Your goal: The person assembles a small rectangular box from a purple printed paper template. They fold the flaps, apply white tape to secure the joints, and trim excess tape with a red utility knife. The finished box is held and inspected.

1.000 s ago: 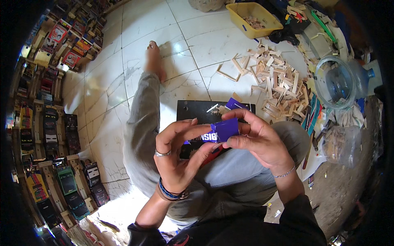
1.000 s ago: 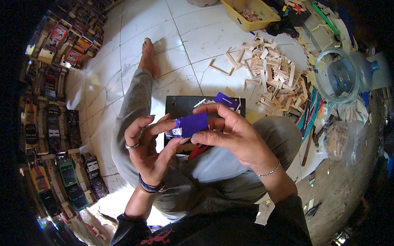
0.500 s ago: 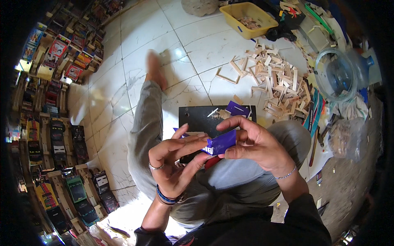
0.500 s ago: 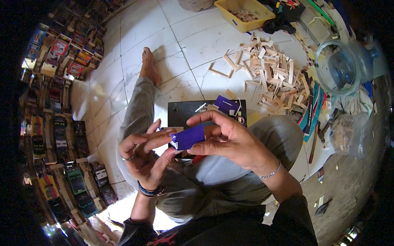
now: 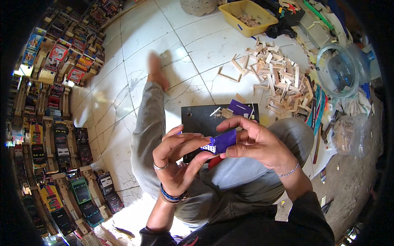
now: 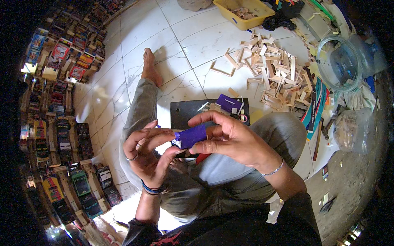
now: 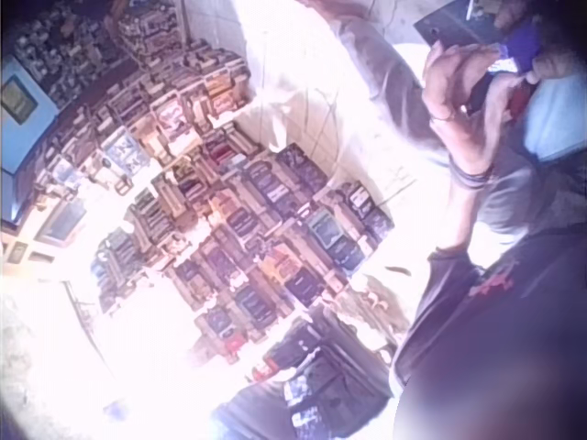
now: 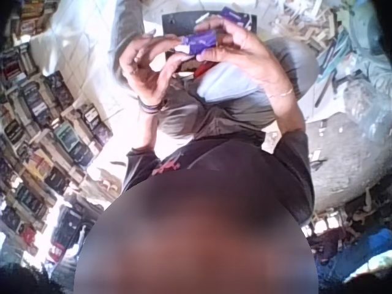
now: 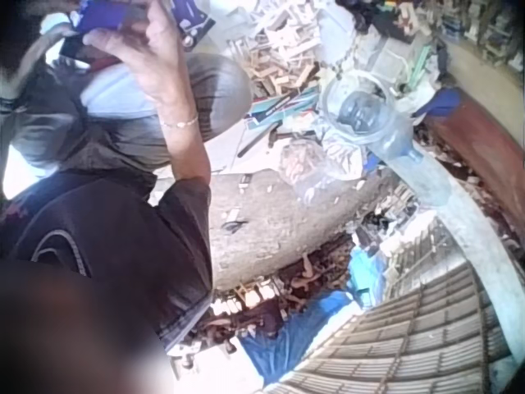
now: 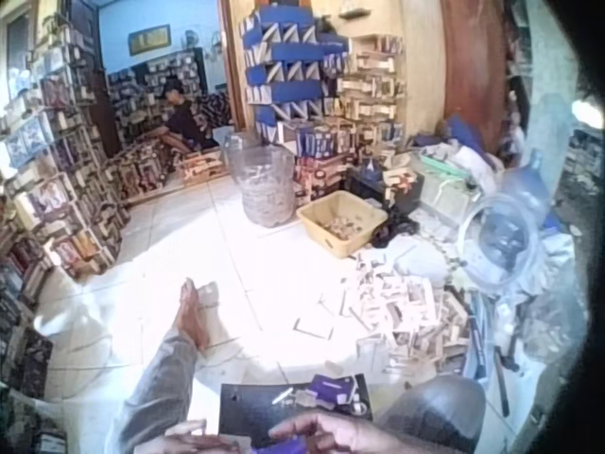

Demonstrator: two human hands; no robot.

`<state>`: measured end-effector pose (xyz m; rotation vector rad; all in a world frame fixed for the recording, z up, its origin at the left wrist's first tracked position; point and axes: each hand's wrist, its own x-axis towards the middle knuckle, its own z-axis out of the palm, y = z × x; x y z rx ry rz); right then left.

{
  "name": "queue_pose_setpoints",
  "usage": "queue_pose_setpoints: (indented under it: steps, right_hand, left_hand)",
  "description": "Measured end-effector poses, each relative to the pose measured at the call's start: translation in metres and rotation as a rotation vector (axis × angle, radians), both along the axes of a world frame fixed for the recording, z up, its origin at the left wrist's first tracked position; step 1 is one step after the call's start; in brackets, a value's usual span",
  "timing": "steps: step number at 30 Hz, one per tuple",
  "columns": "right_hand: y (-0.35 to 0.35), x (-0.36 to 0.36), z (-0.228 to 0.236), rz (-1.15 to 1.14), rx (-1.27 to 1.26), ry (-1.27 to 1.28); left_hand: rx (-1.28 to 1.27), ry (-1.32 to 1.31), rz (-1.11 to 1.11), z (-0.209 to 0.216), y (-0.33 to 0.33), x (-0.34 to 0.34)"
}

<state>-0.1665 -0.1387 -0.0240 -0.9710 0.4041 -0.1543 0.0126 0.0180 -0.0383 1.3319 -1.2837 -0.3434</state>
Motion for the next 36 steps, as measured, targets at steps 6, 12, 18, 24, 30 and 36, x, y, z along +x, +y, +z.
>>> queue_pose_setpoints:
  steps: [6, 12, 18, 24, 30, 36]
  right_hand:
    - [0.006, 0.002, -0.001, -0.125, -0.311, 0.037]
    - [0.009, -0.001, 0.003, -0.18, -0.452, 0.015]
    - [0.009, 0.0, 0.002, -0.084, -0.59, 0.002]
    - [0.013, 0.005, 0.003, -0.062, -0.708, 0.028]
    - [0.012, 0.002, 0.008, -0.013, -0.606, 0.031]
    - [0.019, 0.005, 0.003, -0.203, -0.533, -0.02]
  left_hand:
    - [-0.019, 0.026, 0.114, -0.001, -0.002, -0.006]
    - [0.314, 0.993, -0.099, 0.004, 0.008, -0.021]
    - [0.288, 1.405, -0.213, -0.01, 0.002, -0.02]
    - [0.207, 1.341, -0.229, -0.023, 0.004, -0.025]
    - [0.148, 1.449, -0.307, -0.024, 0.007, -0.028]
    - [0.085, 1.44, -0.296, -0.022, 0.004, -0.028]
